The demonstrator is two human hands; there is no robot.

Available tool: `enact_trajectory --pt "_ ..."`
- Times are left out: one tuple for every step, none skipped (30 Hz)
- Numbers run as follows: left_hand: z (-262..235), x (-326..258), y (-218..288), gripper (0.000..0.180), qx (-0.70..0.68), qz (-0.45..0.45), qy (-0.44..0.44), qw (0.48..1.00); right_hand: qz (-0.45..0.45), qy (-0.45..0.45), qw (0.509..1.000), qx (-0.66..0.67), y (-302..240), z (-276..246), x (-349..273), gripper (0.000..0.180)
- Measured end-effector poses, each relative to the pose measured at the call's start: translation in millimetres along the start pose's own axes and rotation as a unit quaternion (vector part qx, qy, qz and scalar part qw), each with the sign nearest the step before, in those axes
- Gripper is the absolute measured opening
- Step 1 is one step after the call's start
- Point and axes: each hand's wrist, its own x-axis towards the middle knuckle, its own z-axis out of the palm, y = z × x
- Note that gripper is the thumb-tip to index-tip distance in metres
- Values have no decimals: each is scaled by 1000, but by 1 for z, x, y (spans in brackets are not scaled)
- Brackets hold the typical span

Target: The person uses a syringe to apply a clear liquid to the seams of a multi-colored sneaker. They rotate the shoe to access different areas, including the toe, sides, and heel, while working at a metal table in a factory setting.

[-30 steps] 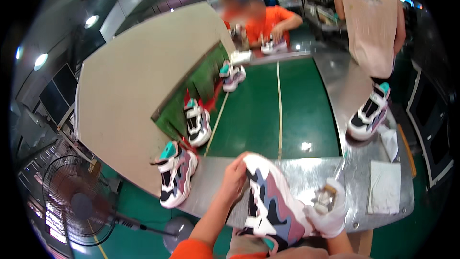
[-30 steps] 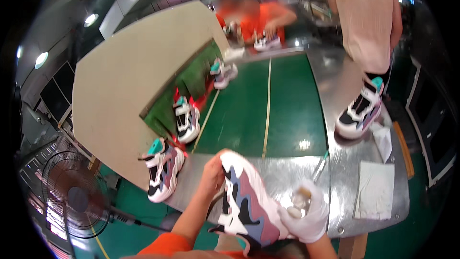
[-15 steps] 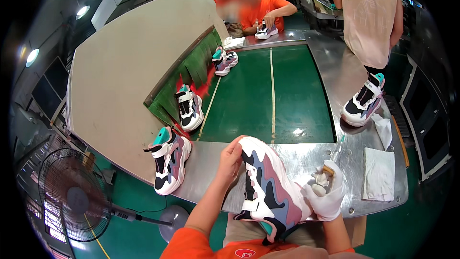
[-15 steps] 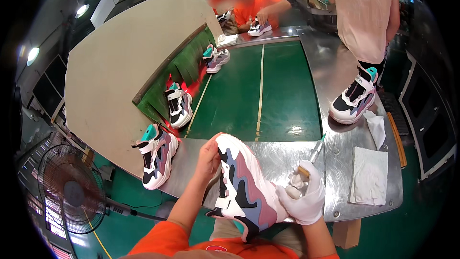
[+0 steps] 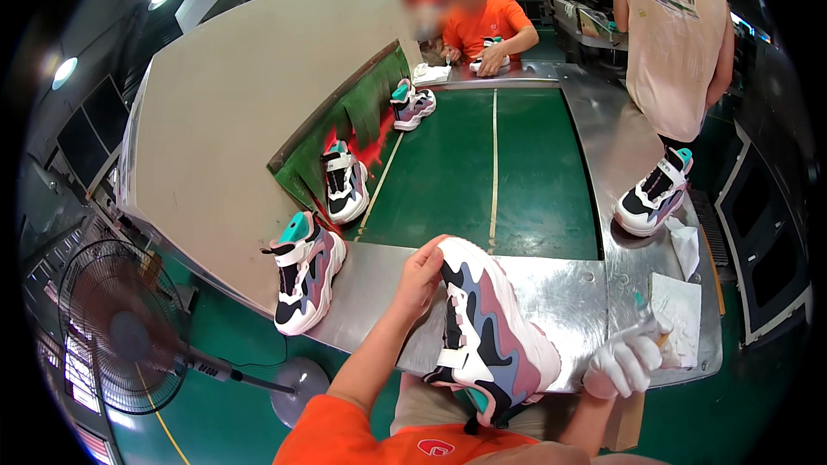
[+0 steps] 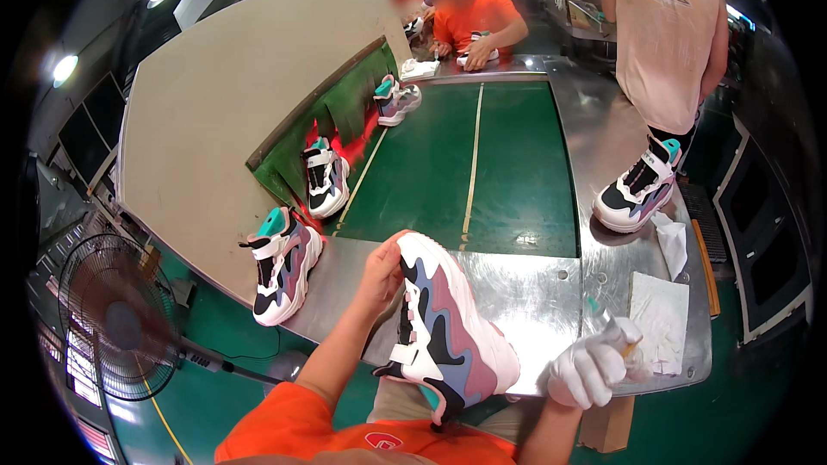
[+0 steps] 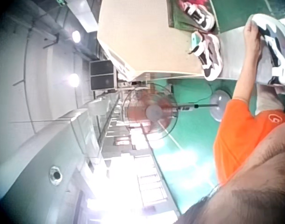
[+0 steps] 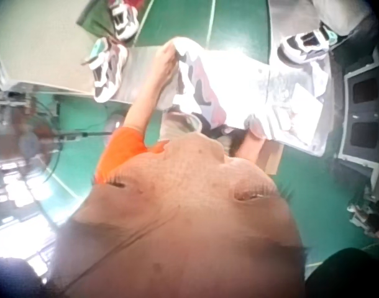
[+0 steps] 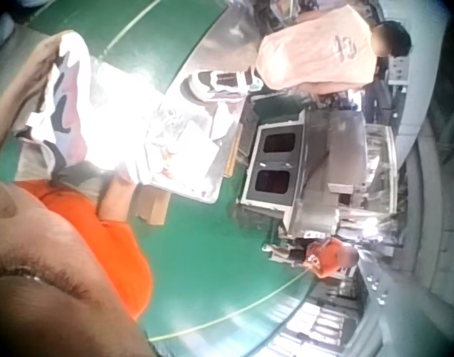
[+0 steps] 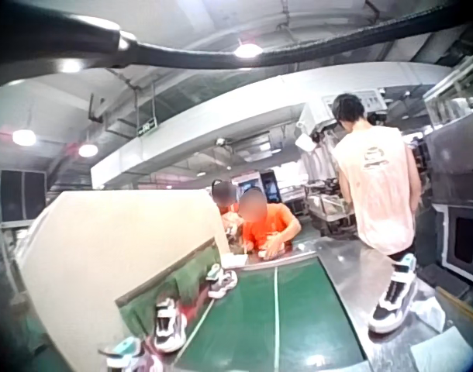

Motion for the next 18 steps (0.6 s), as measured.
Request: enact_trajectory --pt "1 0 1 51 -2 0 -2 1000 -26 2 999 29 3 0 0 50" --pt "2 0 1 51 -3 0 -4 1000 -57 53 997 -21 -1 4 5 51" --pt "1 -1 0 51 -3 -3 0 1000 -97 75 992 -7 3 7 15 52" --pt "-1 -1 -1 51 -3 -6 4 1000 -136 98 986 6 8 10 25 54" --pt "-1 -1 -1 51 -2 -8 7 1000 -175 119 977 19 10 14 32 56" --pt "-1 -2 -1 51 1 -7 8 1000 -177 99 979 11 6 16 33 57" --pt "0 -2 0 52 4 -7 9 1000 -176 78 981 18 0 18 34 58" --pt "0 -2 0 52 7 -7 10 1000 -174 57 983 24 -7 20 35 59" --pt "1 -1 -1 52 3 -1 1 1000 -173 36 984 31 -11 22 36 59" --pt "1 0 -2 53 -1 1 -10 1000 -204 38 978 29 -11 25 37 57" --pt "0 1 -1 53 -3 6 -20 1000 -204 35 978 29 -12 27 39 57" --pt "1 1 1 54 -4 3 -20 1000 -204 31 978 29 -13 28 41 56" --pt "0 1 1 54 -4 -2 -19 1000 -204 27 978 29 -15 29 43 56" --pt "-1 1 0 54 -4 -8 -18 1000 -195 18 981 18 -17 30 44 56" --pt "-1 1 -1 54 -4 -13 -17 1000 -184 19 983 4 -19 31 46 57" --pt "-2 0 1 54 -6 -14 -19 1000 -171 20 985 -9 -20 31 50 57" --pt "0 -1 2 54 -9 -15 -21 1000 -157 21 987 -22 -20 32 53 57" --pt "1 0 3 54 -12 -14 -24 1000 -142 29 989 -40 -21 32 54 57"
